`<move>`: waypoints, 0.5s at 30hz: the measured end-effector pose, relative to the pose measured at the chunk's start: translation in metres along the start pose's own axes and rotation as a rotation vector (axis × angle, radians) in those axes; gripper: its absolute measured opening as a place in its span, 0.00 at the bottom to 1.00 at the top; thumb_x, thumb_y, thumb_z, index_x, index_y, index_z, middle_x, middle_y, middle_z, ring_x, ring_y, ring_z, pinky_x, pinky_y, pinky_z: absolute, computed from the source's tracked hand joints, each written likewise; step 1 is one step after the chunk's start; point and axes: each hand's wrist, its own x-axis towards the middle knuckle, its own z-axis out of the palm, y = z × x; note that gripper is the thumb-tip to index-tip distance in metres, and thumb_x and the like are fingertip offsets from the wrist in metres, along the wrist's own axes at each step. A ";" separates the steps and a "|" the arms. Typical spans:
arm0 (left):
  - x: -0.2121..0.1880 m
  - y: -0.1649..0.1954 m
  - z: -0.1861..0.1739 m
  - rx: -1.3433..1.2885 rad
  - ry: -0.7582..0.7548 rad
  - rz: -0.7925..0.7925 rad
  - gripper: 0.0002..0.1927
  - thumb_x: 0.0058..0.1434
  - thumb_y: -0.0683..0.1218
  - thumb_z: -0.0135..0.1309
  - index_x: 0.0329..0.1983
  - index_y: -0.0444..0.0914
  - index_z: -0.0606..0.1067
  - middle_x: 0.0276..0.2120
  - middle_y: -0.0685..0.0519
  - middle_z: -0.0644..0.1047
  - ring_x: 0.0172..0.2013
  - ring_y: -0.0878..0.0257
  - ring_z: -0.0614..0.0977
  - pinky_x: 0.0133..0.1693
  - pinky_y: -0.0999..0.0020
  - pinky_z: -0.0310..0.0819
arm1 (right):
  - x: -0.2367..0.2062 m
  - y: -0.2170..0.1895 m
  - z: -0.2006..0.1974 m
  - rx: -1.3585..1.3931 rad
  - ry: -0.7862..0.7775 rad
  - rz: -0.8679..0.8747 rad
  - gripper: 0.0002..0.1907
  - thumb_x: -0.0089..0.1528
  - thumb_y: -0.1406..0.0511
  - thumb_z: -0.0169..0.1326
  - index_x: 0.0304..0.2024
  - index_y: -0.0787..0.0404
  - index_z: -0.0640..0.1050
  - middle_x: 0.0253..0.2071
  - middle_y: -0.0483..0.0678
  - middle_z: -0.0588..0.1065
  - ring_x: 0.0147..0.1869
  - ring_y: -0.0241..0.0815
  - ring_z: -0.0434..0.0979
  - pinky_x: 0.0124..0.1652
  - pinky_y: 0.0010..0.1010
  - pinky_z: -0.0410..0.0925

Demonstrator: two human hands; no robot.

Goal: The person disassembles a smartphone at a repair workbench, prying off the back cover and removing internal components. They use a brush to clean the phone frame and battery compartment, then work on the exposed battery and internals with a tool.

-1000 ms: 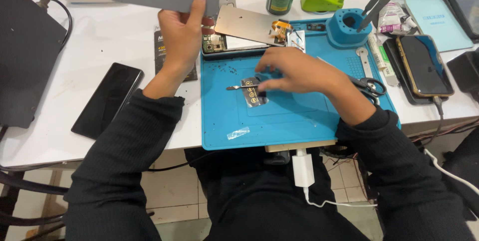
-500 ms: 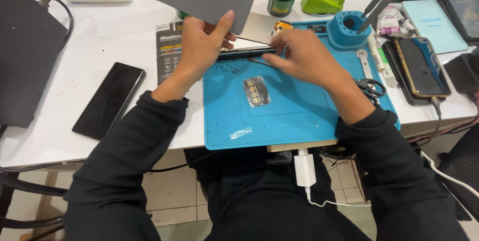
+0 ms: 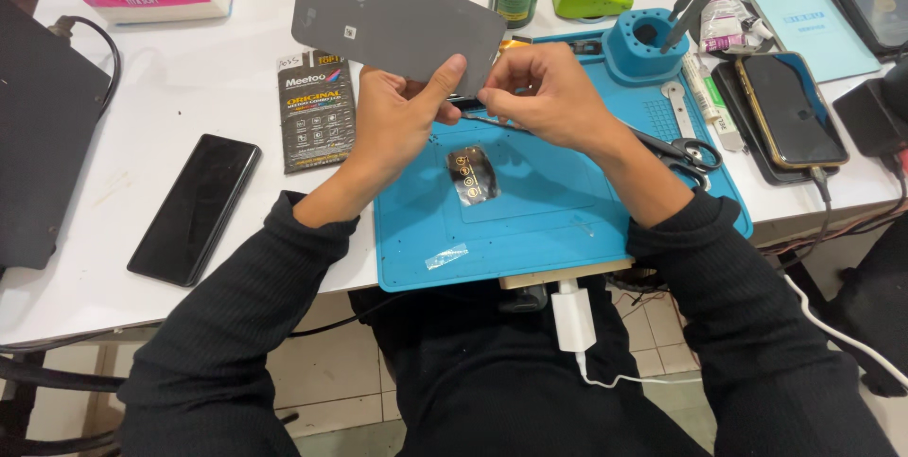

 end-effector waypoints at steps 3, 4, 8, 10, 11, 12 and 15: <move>-0.001 -0.002 0.000 0.000 0.005 -0.019 0.13 0.68 0.49 0.61 0.41 0.32 0.80 0.31 0.52 0.83 0.23 0.69 0.79 0.27 0.76 0.76 | 0.001 0.001 0.001 0.034 -0.006 0.054 0.06 0.63 0.68 0.60 0.32 0.63 0.77 0.28 0.41 0.77 0.30 0.26 0.76 0.29 0.19 0.68; -0.001 -0.003 0.000 -0.017 -0.001 0.001 0.13 0.67 0.49 0.61 0.41 0.32 0.80 0.32 0.52 0.83 0.25 0.70 0.80 0.26 0.75 0.77 | 0.002 0.001 0.002 0.041 -0.008 0.054 0.06 0.63 0.68 0.60 0.32 0.63 0.77 0.28 0.42 0.78 0.30 0.27 0.76 0.29 0.20 0.69; -0.001 -0.007 0.003 -0.004 0.025 0.032 0.14 0.66 0.49 0.61 0.40 0.32 0.80 0.33 0.53 0.83 0.26 0.71 0.81 0.22 0.76 0.76 | 0.003 0.000 0.005 0.072 -0.021 0.054 0.07 0.63 0.68 0.61 0.32 0.64 0.77 0.28 0.43 0.78 0.30 0.28 0.78 0.31 0.20 0.71; -0.001 -0.008 0.003 0.046 0.051 0.022 0.14 0.66 0.50 0.61 0.39 0.32 0.80 0.31 0.53 0.83 0.23 0.71 0.79 0.20 0.76 0.74 | 0.004 0.000 0.006 0.081 -0.020 0.050 0.07 0.63 0.69 0.61 0.31 0.64 0.77 0.28 0.44 0.78 0.29 0.28 0.78 0.31 0.20 0.72; -0.001 -0.009 0.003 0.072 0.059 0.017 0.15 0.66 0.50 0.61 0.38 0.32 0.81 0.29 0.52 0.83 0.21 0.72 0.78 0.20 0.76 0.73 | 0.005 0.001 0.007 0.082 -0.016 0.046 0.07 0.63 0.69 0.61 0.31 0.64 0.77 0.27 0.44 0.78 0.29 0.28 0.78 0.31 0.20 0.72; -0.002 -0.009 0.003 0.099 0.067 0.013 0.15 0.66 0.50 0.61 0.37 0.31 0.81 0.28 0.52 0.83 0.19 0.72 0.77 0.20 0.76 0.72 | 0.005 0.001 0.008 0.083 -0.012 0.041 0.07 0.63 0.69 0.61 0.31 0.64 0.76 0.27 0.44 0.78 0.29 0.28 0.78 0.31 0.20 0.72; -0.002 -0.009 0.003 0.076 0.028 0.092 0.15 0.68 0.50 0.60 0.37 0.32 0.81 0.28 0.52 0.83 0.22 0.72 0.79 0.20 0.76 0.73 | 0.005 0.001 0.009 0.100 -0.001 0.058 0.07 0.62 0.70 0.61 0.30 0.65 0.77 0.27 0.45 0.78 0.28 0.29 0.77 0.31 0.20 0.72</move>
